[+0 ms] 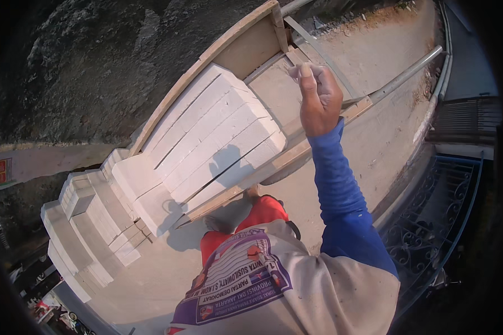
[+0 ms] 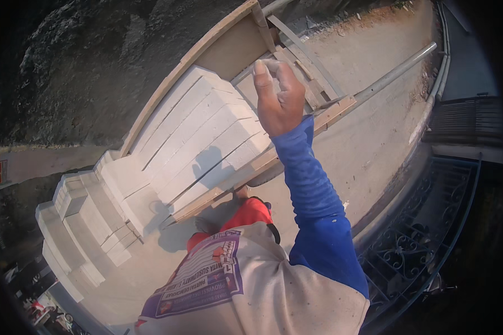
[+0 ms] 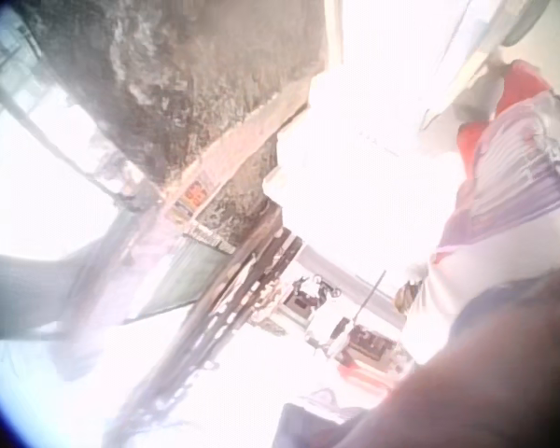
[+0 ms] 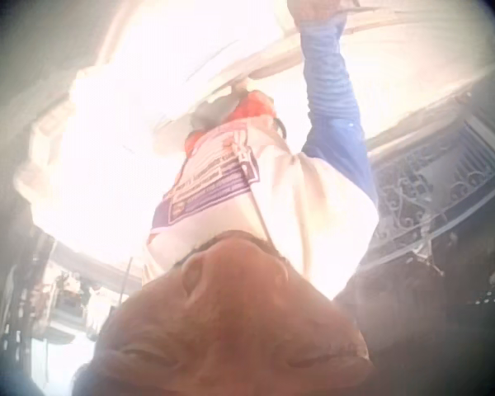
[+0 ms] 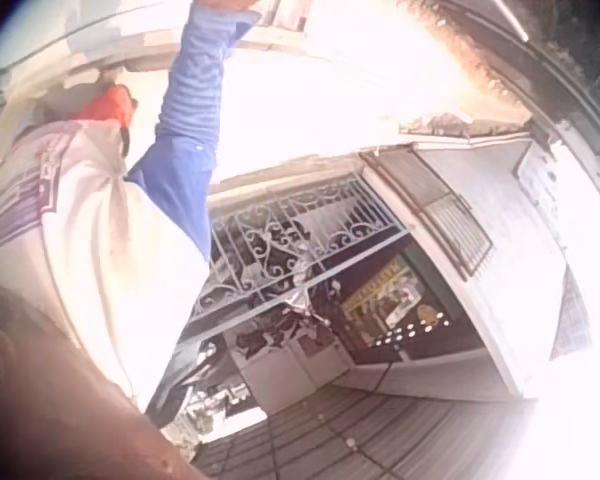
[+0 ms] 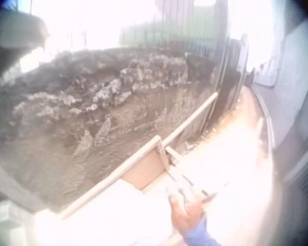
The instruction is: The person picks up large rectangular white bricks from a stack and places them into a wooden cart.
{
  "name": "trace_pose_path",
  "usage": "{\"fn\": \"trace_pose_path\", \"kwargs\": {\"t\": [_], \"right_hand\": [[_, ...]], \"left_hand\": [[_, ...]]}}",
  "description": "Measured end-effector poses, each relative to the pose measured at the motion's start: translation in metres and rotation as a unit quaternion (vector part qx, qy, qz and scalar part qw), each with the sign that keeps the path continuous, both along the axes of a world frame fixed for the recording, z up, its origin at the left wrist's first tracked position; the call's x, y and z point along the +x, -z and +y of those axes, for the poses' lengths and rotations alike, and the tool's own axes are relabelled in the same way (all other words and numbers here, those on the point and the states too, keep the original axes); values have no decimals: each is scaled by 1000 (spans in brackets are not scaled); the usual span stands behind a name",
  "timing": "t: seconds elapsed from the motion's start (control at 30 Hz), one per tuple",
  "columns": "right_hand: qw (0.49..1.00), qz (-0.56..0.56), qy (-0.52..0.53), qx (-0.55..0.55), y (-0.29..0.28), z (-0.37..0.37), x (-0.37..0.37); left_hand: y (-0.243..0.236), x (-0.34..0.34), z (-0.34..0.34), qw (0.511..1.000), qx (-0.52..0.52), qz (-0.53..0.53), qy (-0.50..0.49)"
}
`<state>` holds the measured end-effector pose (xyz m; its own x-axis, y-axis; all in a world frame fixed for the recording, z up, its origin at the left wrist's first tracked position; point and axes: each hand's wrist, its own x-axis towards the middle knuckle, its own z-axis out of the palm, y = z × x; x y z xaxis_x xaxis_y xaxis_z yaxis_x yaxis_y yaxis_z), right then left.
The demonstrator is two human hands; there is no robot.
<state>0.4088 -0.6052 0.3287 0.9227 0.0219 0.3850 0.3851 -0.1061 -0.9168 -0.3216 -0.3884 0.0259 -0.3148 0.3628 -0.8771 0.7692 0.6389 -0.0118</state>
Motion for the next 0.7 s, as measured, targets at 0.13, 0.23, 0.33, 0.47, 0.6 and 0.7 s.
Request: {"fn": "trace_pose_path", "kwargs": {"t": [0.13, 0.23, 0.33, 0.47, 0.6, 0.7], "right_hand": [[938, 142, -270, -161, 73, 35, -146], [779, 130, -495, -362, 144, 48, -250], [672, 87, -559, -478, 191, 54, -283], [641, 6, -492, -589, 152, 54, -260], [717, -41, -391, -575, 118, 94, -267], [821, -10, -351, -451, 108, 131, -316]], "left_hand": [[-31, 39, 36, 996, 15, -78, 34], [-52, 89, 90, 977, 93, -185, 58], [-75, 116, 150, 922, 201, -323, 76], [-89, 103, 149, 848, 299, -438, 19], [-34, -48, 104, 889, 206, -402, -72], [8, -195, 2, 938, 137, -269, -172]]}}
